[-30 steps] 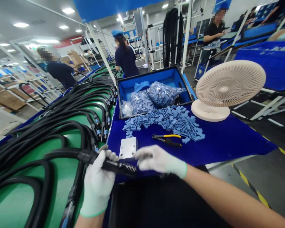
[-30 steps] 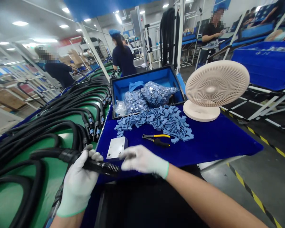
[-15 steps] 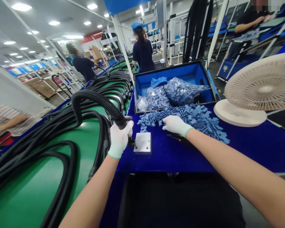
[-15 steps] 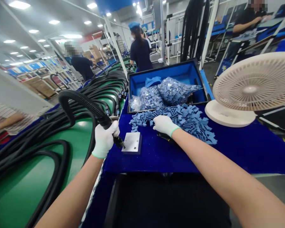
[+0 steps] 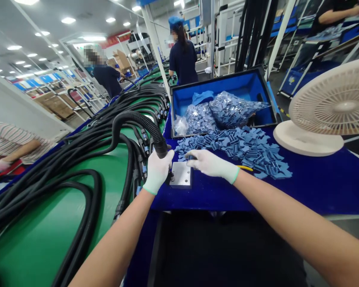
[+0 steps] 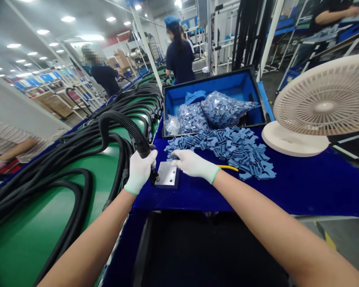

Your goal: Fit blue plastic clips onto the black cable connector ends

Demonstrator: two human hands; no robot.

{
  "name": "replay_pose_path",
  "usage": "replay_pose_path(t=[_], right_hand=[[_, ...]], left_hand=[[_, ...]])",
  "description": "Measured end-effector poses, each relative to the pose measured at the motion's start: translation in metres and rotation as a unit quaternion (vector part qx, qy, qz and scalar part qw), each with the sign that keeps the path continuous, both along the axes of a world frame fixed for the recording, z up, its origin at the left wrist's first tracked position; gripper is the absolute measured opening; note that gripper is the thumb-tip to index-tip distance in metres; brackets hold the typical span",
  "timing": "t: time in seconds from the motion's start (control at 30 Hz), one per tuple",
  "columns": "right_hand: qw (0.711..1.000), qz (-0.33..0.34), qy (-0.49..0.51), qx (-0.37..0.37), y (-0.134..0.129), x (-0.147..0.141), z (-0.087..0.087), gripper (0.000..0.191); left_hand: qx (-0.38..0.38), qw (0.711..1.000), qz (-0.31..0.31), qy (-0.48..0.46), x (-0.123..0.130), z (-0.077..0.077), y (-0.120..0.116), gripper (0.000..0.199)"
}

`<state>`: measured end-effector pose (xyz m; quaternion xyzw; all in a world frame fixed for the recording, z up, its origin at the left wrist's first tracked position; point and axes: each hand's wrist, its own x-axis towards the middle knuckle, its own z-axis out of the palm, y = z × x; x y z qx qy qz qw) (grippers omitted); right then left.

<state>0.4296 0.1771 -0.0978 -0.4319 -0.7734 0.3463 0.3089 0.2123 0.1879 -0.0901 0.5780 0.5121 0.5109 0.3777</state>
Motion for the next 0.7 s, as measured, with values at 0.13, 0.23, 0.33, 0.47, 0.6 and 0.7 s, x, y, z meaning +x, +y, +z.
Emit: replay_pose_path(t=[0.13,0.23,0.33,0.47,0.6,0.7], right_hand=[[0.995,0.070,0.026,-0.062,-0.008,-0.024,0.004,0.021],[0.996,0.055,0.028,-0.062,-0.007,-0.036,-0.001,0.018],[0.997,0.052,0.022,-0.054,-0.004,-0.043,-0.004,0.009],[0.997,0.060,-0.001,-0.054,0.004,-0.054,-0.004,0.014],[0.995,0.074,-0.028,-0.054,0.018,-0.066,-0.006,0.033],[0.994,0.072,-0.046,-0.061,0.028,-0.070,-0.007,0.037]], left_hand=[[0.026,0.999,-0.036,0.026,-0.012,0.001,0.005,0.034],[0.032,0.998,-0.042,0.034,-0.019,-0.001,0.009,0.036],[0.030,0.998,-0.045,0.036,-0.021,-0.003,0.012,0.037],[0.021,0.998,-0.049,0.025,-0.022,-0.006,0.015,0.039],[0.007,0.999,-0.052,-0.007,-0.021,-0.012,0.017,0.043],[0.000,0.998,-0.057,-0.028,-0.019,-0.014,0.016,0.046]])
